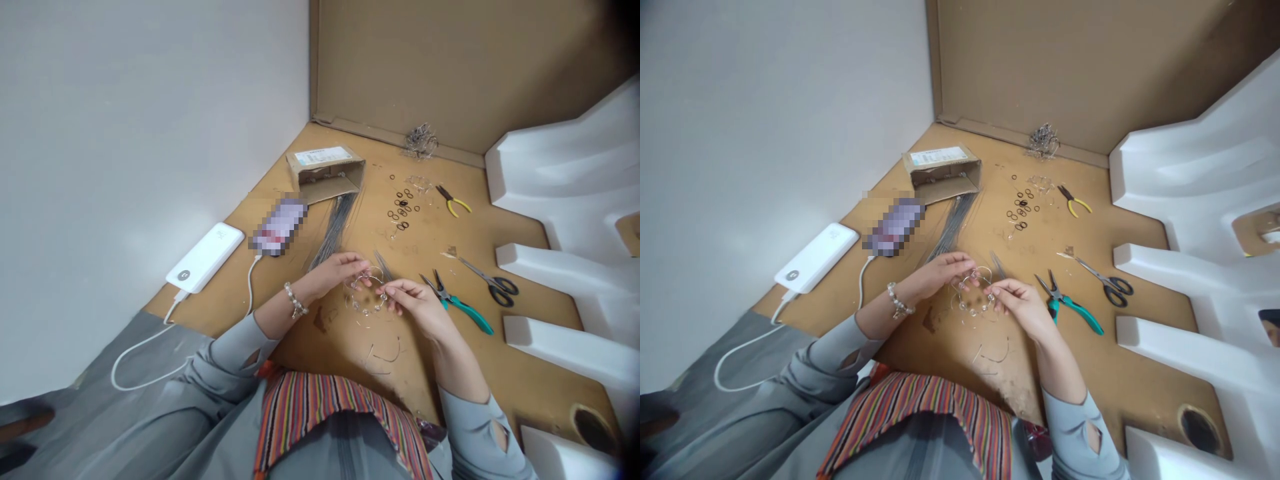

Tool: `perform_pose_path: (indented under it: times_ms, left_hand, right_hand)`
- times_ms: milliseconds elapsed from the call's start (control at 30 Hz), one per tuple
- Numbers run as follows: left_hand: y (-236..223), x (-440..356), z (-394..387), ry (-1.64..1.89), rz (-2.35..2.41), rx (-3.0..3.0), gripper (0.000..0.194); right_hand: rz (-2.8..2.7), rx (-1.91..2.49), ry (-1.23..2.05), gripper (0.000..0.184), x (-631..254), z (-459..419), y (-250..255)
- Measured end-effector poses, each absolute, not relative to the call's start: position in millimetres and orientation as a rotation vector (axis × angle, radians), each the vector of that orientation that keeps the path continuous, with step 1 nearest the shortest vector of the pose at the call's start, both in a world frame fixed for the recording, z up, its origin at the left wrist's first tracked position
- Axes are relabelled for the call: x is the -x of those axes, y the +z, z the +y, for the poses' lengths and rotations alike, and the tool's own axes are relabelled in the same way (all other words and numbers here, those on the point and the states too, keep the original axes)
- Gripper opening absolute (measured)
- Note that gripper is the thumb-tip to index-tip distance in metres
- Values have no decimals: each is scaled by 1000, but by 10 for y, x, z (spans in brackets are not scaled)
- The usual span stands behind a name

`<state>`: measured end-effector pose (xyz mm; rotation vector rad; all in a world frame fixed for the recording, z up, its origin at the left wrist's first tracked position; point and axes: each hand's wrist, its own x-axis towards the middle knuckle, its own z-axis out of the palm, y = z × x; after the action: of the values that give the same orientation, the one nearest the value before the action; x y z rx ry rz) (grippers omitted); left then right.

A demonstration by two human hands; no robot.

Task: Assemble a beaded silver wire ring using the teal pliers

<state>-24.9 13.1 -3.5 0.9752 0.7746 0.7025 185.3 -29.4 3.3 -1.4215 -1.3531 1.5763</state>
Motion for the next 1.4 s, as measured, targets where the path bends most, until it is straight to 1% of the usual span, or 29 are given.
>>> perform_pose_path:
  times_ms: [200,300,367,467,533,600,733,900,1000,1167,1267,1400]
  left_hand:
    - [-50,233,104,680,781,-1137,28]
    - [-61,218,93,718,824,-1201,29]
    - [-53,208,87,747,838,-1238,30]
    - [-29,199,79,770,861,-1282,30]
    - [-19,198,75,777,867,-1300,29]
    - [-20,198,69,782,870,-1302,29]
    - [-40,186,52,782,899,-1304,28]
    - [-66,149,35,793,940,-1314,29]
    - [-89,133,27,807,959,-1307,29]
    - [-110,135,14,817,977,-1333,27]
    - [-98,130,7,786,950,-1324,26]
    - [-95,111,6,720,890,-1238,25]
  right_hand:
    - [-1378,1381,1575,28,-1848,-301,64]
    - [-1324,1352,1565,30,-1852,-299,65]
    - [-1331,1385,1483,31,-1868,-296,43]
    - [-1443,1471,1251,31,-1893,-292,8]
    - [-1514,1475,1102,27,-1896,-288,6]
    - [-1537,1441,1035,24,-1887,-284,19]
    - [-1420,1402,1098,20,-1859,-281,29]
    - [-1217,1400,1220,23,-1822,-292,-1]
    - [-1243,1401,1253,24,-1793,-304,-18]
    - [-1358,1425,1204,25,-1777,-313,-31]
    - [-1461,1329,1117,18,-1778,-314,6]
    - [-1591,1236,896,7,-1783,-332,62]
